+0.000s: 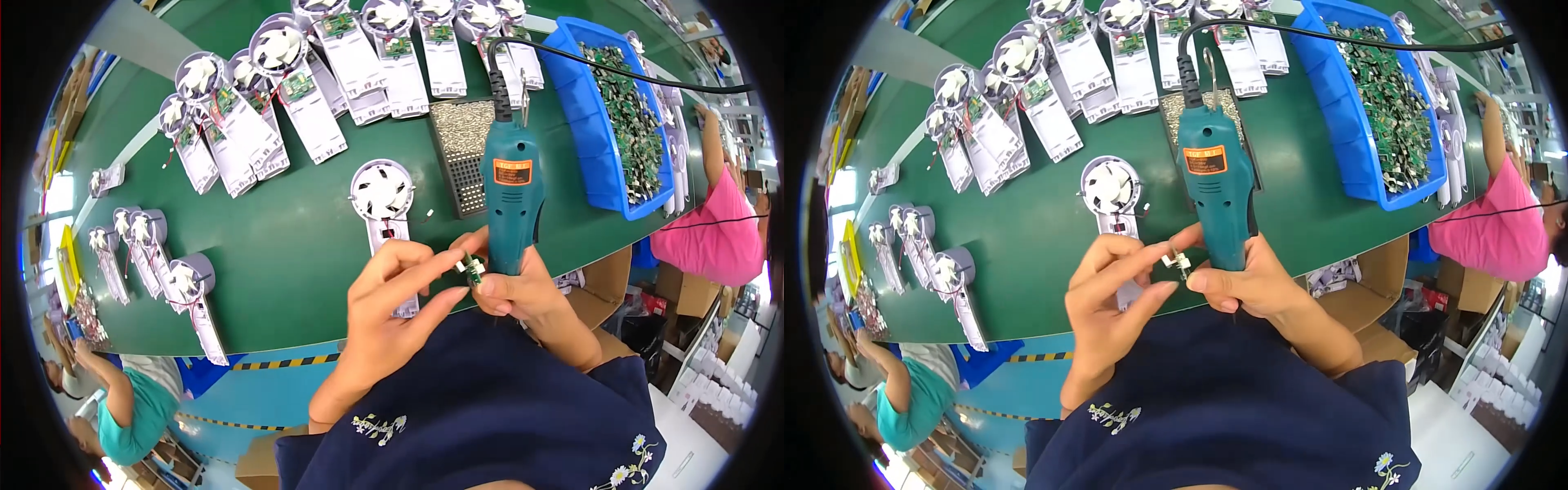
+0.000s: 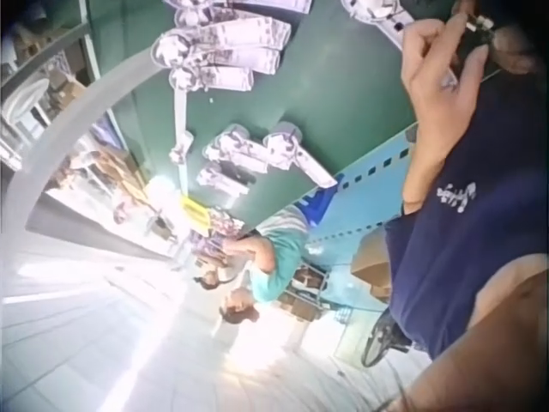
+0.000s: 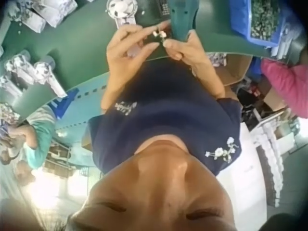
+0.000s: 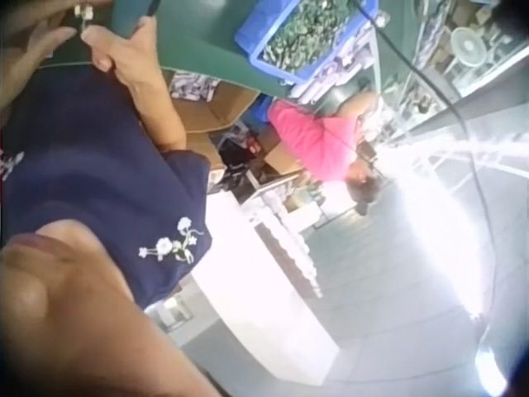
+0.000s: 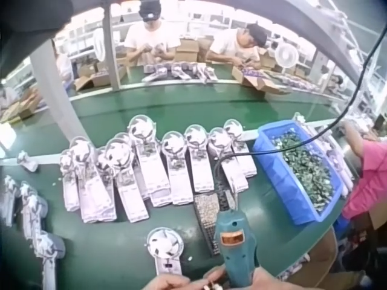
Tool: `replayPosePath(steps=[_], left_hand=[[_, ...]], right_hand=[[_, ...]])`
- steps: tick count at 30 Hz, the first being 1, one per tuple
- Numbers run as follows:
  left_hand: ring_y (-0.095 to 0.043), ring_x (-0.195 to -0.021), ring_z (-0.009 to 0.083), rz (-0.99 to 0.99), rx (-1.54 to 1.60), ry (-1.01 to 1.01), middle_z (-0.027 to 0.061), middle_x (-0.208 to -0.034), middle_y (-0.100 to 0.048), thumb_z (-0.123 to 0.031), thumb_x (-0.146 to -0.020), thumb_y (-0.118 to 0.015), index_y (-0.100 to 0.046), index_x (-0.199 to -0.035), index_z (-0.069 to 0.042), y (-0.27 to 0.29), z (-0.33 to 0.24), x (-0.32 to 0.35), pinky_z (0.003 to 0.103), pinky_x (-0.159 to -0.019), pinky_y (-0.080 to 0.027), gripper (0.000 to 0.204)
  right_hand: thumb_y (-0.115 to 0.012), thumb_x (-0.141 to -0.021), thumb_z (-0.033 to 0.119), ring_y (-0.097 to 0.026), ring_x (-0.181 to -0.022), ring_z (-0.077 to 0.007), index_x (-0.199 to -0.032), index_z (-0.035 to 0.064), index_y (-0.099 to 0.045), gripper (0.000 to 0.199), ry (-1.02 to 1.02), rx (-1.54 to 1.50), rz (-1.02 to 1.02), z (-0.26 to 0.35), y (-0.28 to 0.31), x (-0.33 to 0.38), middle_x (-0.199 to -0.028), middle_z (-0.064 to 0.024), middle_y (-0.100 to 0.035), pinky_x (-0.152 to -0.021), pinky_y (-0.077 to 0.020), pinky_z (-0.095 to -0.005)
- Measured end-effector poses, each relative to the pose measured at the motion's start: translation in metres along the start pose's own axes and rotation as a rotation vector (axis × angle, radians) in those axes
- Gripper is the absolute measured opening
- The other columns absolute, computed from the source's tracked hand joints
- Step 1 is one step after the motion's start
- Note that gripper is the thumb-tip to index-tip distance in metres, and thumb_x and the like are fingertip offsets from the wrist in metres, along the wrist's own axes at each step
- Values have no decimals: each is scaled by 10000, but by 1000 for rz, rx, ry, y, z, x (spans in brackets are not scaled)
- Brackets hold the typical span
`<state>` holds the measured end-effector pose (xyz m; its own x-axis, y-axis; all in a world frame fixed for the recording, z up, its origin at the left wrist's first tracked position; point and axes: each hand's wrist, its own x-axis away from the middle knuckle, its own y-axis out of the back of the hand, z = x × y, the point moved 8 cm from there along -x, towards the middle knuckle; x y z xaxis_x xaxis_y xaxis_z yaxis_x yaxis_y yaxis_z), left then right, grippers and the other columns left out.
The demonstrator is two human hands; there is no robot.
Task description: The person assembles handheld fans on a production line by fitting circuit boards into the fan casings, securing them with an electric screwdriver, and setting the assembled fans in a row on the table.
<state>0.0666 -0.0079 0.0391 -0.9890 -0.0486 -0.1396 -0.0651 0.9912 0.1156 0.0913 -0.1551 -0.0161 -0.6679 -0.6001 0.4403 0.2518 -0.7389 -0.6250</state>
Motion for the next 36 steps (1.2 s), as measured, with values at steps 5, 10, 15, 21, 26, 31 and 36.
replayPosePath(steps=[5, 10, 15, 21, 26, 31, 36], left_hand=[[-491, -671, 87, -116, 67, 72, 30, -779, -565, 104, -730, -747, -714, -942, 35, -2, 3, -4, 225, -581, -361, 226], [-471, -603, 61, -53, 367, 360, 34, -734, -591, 77, -713, -733, -669, -819, 39, 5, 32, 8, 196, -562, -354, 130], [-480, -661, 93, 43, 465, 332, 33, -768, -529, 41, -738, -686, -612, -828, 38, -1, 28, 15, 201, -583, -372, 116], [-618, -747, 157, 13, 457, 412, 93, -897, -660, 68, -839, -669, -654, -891, 3, -1, 29, 22, 241, -704, -500, 84], [-521, -735, 162, -180, -219, -29, 79, -892, -541, 80, -714, -728, -643, -1071, 40, 48, -7, 10, 287, -692, -449, 369], [-517, -870, 230, 42, -485, 16, 95, -1010, -503, 30, -687, -763, -629, -1254, -87, 49, 15, -13, 309, -729, -454, 594], [-553, -817, 239, 82, -508, 54, 90, -924, -517, 57, -709, -736, -650, -1234, -101, 27, 17, -19, 324, -725, -469, 555]], right_hand=[[-697, -842, 7, -444, -453, -40, -1192, -1, -584, 368, -20, 65, -55, 3, -1, 7, -636, 1, -552, -419, -342, -208], [-702, -869, 121, -422, -446, -39, -1163, -7, -596, 338, -168, 127, 110, -15, -11, 0, -591, 11, -514, -430, -321, -217], [-747, -866, 183, -414, -429, -41, -1174, -13, -566, 408, -80, -86, 248, -20, -19, 7, -606, 25, -510, -403, -309, -202], [-738, -866, 169, -408, -433, -40, -1177, 8, -574, 386, -100, -77, 271, -28, -20, 3, -587, 25, -492, -409, -307, -204], [-746, -814, 118, -434, -461, -41, -1098, 59, -647, 307, -4, 288, -152, 16, 10, 20, -605, 33, -546, -433, -321, -210], [-729, -815, 40, -427, -450, -31, -1132, 8, -610, 340, 167, 368, -346, 44, 23, 6, -596, 39, -527, -430, -306, -205], [-721, -832, 43, -424, -453, -28, -1135, -1, -615, 324, 145, 475, -330, 33, 16, -6, -650, 43, -528, -424, -304, -205]])
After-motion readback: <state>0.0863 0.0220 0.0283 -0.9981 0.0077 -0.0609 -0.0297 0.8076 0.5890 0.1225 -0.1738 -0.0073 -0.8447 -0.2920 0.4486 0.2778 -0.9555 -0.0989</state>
